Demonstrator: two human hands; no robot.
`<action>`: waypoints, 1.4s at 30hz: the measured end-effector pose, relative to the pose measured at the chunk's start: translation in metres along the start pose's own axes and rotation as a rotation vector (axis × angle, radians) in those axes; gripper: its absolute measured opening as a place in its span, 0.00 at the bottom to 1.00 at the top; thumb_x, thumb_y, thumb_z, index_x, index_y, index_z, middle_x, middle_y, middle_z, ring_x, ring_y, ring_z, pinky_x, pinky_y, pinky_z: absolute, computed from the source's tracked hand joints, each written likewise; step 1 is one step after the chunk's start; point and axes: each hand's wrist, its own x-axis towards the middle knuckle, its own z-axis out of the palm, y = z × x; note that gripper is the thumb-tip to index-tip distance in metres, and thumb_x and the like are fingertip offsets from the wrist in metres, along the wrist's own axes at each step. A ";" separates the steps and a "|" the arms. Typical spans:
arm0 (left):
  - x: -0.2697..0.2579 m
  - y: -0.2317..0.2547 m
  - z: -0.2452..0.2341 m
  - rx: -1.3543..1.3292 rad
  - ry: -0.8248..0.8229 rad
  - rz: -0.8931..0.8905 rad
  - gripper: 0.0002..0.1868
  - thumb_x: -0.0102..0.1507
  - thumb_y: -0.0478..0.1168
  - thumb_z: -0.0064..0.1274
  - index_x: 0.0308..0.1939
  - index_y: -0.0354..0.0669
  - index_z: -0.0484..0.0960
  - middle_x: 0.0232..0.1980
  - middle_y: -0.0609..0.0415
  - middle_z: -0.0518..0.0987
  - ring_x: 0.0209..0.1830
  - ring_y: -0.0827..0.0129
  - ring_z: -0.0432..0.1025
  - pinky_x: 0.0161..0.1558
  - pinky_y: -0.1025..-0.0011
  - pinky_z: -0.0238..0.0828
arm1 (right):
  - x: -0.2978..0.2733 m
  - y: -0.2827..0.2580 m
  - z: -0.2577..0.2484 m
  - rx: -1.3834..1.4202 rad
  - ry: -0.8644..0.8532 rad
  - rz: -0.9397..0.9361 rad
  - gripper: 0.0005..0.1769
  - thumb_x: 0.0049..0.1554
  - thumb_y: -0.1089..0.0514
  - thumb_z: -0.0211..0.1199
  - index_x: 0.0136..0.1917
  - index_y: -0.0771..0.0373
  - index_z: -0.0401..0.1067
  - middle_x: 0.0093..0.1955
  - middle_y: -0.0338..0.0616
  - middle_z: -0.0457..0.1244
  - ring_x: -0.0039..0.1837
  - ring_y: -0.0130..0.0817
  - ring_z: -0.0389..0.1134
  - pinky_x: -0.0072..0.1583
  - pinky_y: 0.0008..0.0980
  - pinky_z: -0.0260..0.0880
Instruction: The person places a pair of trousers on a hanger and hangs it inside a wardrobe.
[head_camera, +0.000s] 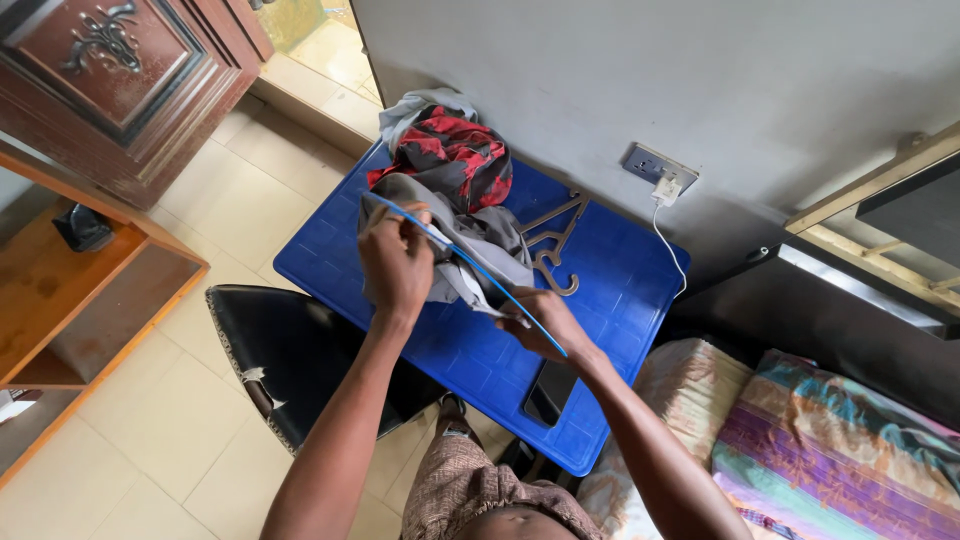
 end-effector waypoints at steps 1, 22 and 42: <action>0.001 0.001 -0.004 0.024 0.037 -0.059 0.06 0.66 0.32 0.58 0.43 0.32 0.85 0.41 0.44 0.81 0.33 0.61 0.77 0.33 0.67 0.72 | -0.001 -0.005 -0.010 0.078 -0.032 0.176 0.08 0.54 0.61 0.71 0.48 0.63 0.78 0.41 0.47 0.66 0.42 0.45 0.68 0.42 0.42 0.68; 0.006 -0.013 0.021 0.339 0.343 0.000 0.04 0.66 0.31 0.51 0.45 0.35 0.78 0.44 0.39 0.72 0.48 0.40 0.71 0.47 0.50 0.68 | -0.032 -0.095 -0.053 -0.144 0.336 -0.489 0.11 0.57 0.63 0.73 0.49 0.67 0.72 0.39 0.47 0.67 0.38 0.40 0.68 0.40 0.38 0.68; 0.015 0.005 0.015 0.198 0.127 0.080 0.14 0.59 0.23 0.48 0.39 0.38 0.87 0.43 0.42 0.81 0.47 0.47 0.74 0.49 0.55 0.71 | -0.044 -0.080 -0.079 -0.269 0.308 0.259 0.49 0.44 0.77 0.57 0.77 0.49 0.64 0.44 0.63 0.68 0.45 0.62 0.71 0.47 0.53 0.70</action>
